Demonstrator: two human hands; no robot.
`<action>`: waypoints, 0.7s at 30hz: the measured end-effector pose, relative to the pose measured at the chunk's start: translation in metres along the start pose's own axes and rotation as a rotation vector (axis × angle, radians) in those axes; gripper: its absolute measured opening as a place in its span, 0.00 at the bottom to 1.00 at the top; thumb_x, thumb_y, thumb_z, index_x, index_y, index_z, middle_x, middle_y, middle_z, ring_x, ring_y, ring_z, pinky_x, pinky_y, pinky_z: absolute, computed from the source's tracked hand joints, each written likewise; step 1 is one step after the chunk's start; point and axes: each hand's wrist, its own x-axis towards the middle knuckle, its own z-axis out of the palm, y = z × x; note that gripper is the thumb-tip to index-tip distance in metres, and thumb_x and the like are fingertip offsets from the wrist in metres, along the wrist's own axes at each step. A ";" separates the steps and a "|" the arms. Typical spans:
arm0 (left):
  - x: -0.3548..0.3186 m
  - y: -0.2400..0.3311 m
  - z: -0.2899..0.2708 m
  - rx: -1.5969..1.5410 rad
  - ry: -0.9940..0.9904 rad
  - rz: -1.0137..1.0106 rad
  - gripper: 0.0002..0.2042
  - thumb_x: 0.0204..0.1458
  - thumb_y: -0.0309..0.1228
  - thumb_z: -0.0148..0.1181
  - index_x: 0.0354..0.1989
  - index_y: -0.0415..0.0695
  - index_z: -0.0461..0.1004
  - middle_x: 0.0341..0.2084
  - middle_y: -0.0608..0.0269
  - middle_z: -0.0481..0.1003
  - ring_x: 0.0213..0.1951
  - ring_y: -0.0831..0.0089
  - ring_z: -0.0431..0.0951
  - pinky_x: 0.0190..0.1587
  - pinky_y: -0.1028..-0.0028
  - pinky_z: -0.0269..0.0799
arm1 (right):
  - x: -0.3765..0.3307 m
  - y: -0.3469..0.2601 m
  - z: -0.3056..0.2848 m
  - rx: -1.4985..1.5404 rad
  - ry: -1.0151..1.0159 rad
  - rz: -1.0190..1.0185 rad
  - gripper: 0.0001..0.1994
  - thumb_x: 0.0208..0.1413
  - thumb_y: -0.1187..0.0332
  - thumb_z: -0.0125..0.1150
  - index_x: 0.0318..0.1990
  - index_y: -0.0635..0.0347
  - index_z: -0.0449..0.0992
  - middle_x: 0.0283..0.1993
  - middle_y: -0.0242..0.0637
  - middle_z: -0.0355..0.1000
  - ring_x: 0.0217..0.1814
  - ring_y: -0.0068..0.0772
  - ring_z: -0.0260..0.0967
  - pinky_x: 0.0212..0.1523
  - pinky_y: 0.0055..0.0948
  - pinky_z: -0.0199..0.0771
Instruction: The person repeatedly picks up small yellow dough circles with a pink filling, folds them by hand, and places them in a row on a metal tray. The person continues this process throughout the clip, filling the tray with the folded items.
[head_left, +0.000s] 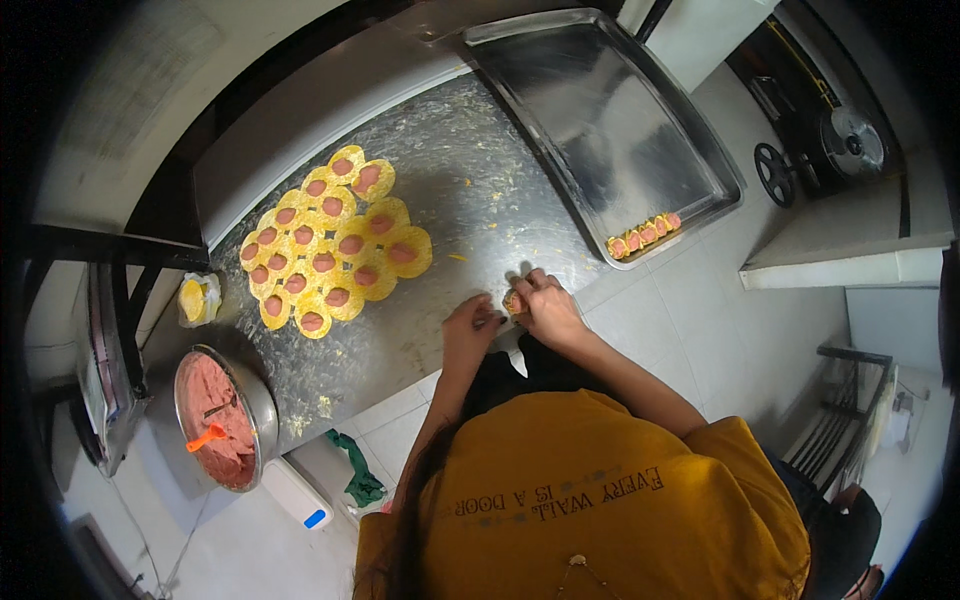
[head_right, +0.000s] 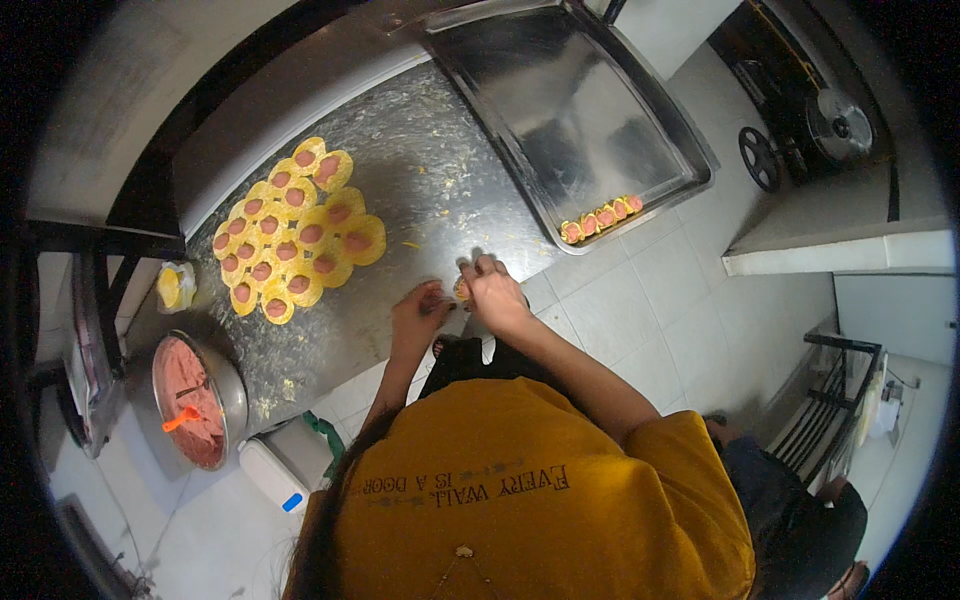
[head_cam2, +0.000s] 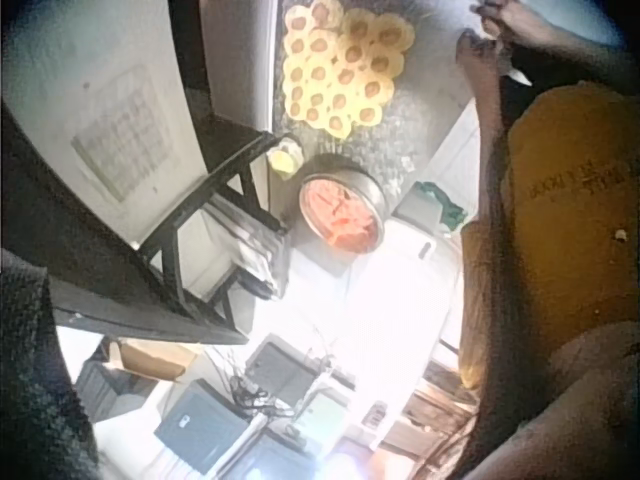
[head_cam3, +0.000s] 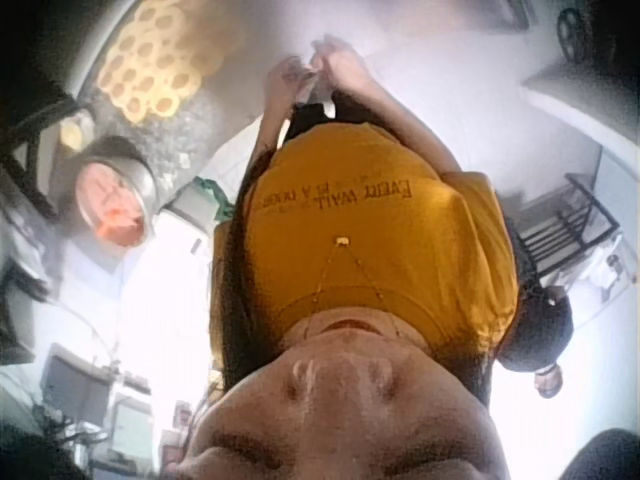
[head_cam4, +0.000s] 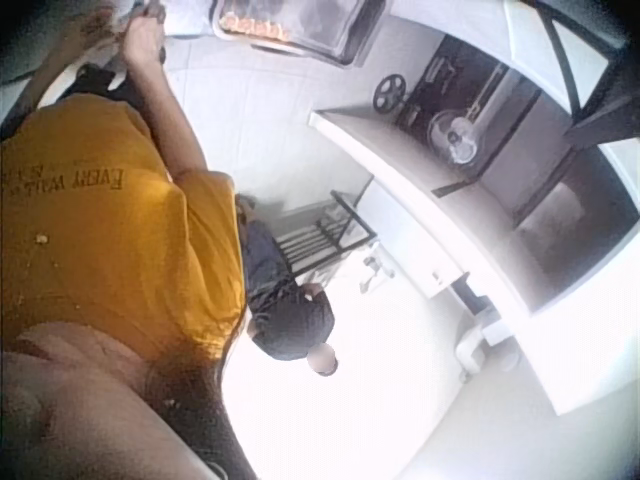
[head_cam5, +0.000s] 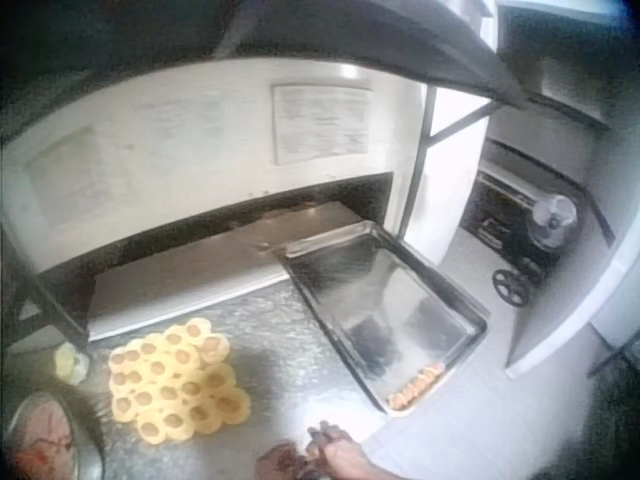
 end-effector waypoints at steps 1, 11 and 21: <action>-0.005 0.001 -0.012 0.006 0.050 -0.035 0.13 0.43 0.21 0.60 0.40 0.40 0.73 0.31 0.60 0.76 0.32 0.74 0.76 0.34 0.76 0.72 | 0.001 -0.002 0.002 -0.025 -0.037 0.001 0.25 0.41 0.74 0.58 0.52 0.59 0.64 0.54 0.50 0.59 0.53 0.52 0.62 0.48 0.39 0.69; -0.032 -0.085 -0.163 0.413 0.946 -0.240 0.11 0.44 0.20 0.54 0.38 0.31 0.71 0.33 0.47 0.75 0.35 0.61 0.74 0.41 0.67 0.69 | 0.006 0.014 0.017 0.116 0.024 -0.175 0.16 0.39 0.78 0.56 0.40 0.58 0.73 0.44 0.44 0.66 0.46 0.48 0.67 0.45 0.38 0.70; -0.007 -0.095 -0.204 0.636 0.982 -0.470 0.08 0.43 0.30 0.64 0.27 0.38 0.76 0.25 0.55 0.78 0.29 0.62 0.78 0.33 0.66 0.72 | 0.005 0.213 -0.173 0.018 0.421 0.337 0.18 0.32 0.77 0.65 0.37 0.58 0.77 0.37 0.40 0.74 0.36 0.41 0.73 0.38 0.33 0.73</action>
